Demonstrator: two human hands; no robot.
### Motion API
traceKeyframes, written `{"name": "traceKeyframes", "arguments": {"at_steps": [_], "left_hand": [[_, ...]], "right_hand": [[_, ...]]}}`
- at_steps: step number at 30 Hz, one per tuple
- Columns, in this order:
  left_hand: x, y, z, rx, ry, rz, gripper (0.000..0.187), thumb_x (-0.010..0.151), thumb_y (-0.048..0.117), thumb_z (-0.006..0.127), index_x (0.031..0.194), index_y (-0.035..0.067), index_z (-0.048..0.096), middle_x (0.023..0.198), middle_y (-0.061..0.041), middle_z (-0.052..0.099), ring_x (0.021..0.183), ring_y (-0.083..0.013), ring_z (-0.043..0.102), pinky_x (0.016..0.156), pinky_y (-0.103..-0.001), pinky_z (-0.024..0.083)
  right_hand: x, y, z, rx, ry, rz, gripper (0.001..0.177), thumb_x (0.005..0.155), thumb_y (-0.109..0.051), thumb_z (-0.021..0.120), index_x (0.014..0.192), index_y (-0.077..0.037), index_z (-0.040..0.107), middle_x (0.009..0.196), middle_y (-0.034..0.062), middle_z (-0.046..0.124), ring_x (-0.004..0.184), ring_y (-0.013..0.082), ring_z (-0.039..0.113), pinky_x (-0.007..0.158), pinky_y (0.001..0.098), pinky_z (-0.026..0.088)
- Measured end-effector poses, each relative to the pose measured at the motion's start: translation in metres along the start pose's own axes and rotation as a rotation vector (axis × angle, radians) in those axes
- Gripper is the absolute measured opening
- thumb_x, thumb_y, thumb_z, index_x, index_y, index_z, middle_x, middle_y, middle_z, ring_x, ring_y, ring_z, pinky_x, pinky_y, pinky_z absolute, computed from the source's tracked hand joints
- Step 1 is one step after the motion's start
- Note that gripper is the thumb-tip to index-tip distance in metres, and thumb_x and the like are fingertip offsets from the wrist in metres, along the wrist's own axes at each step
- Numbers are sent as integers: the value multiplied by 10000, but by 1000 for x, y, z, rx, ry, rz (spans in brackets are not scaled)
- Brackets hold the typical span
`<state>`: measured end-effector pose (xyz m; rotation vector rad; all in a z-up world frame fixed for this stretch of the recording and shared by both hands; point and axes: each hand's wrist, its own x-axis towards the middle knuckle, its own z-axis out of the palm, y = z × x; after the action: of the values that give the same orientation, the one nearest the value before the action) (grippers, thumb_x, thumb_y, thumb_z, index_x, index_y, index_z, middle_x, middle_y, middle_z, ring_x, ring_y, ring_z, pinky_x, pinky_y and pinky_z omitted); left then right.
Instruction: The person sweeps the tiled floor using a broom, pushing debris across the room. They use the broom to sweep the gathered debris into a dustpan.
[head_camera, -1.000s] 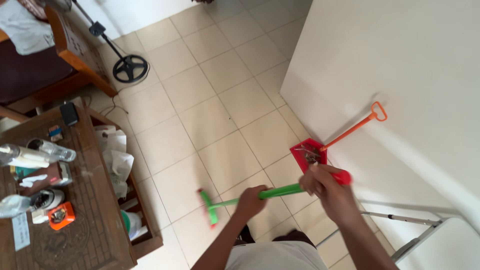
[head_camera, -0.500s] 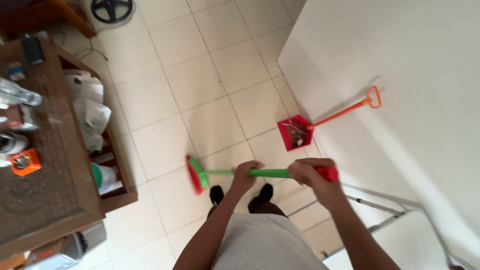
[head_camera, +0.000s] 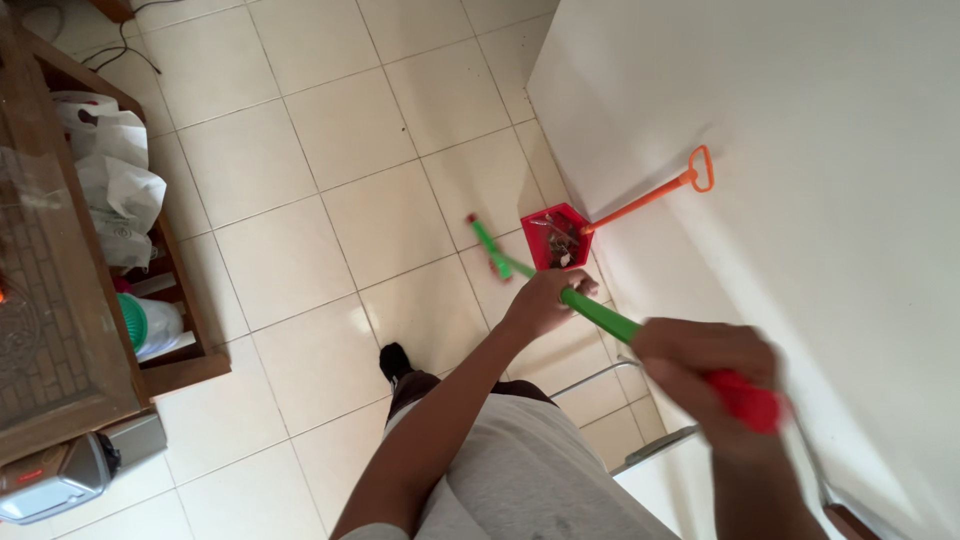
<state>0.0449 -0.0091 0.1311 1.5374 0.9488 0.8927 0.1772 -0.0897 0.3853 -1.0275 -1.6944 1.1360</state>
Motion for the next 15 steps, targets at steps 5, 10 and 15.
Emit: {"name": "traceKeyframes", "arguments": {"at_steps": [5, 10, 15], "left_hand": [[-25, 8, -9, 279, 35, -129, 180, 895, 292, 768, 965, 137, 708, 752, -105, 721, 762, -325, 705, 704, -432, 533], [-76, -68, -49, 447, 152, -317, 137, 915, 240, 717, 1047, 265, 740, 733, -87, 731, 729, -316, 708, 652, -461, 532], [-149, -170, -77, 401, 247, -674, 166, 924, 164, 686, 1083, 203, 713, 787, -70, 711, 746, -252, 723, 720, -441, 574]], "right_hand": [[1, 32, -42, 463, 6, -171, 391, 1004, -39, 556, 626, -21, 459, 567, 41, 509, 523, 132, 448, 587, 326, 414], [27, 128, -23, 637, 44, 330, 346, 1061, -109, 500, 720, -56, 472, 674, 12, 425, 664, 151, 395, 722, 376, 405], [29, 189, 64, 484, -33, 716, 221, 959, -160, 590, 774, -52, 644, 742, 13, 641, 702, 117, 547, 669, 298, 425]]}}
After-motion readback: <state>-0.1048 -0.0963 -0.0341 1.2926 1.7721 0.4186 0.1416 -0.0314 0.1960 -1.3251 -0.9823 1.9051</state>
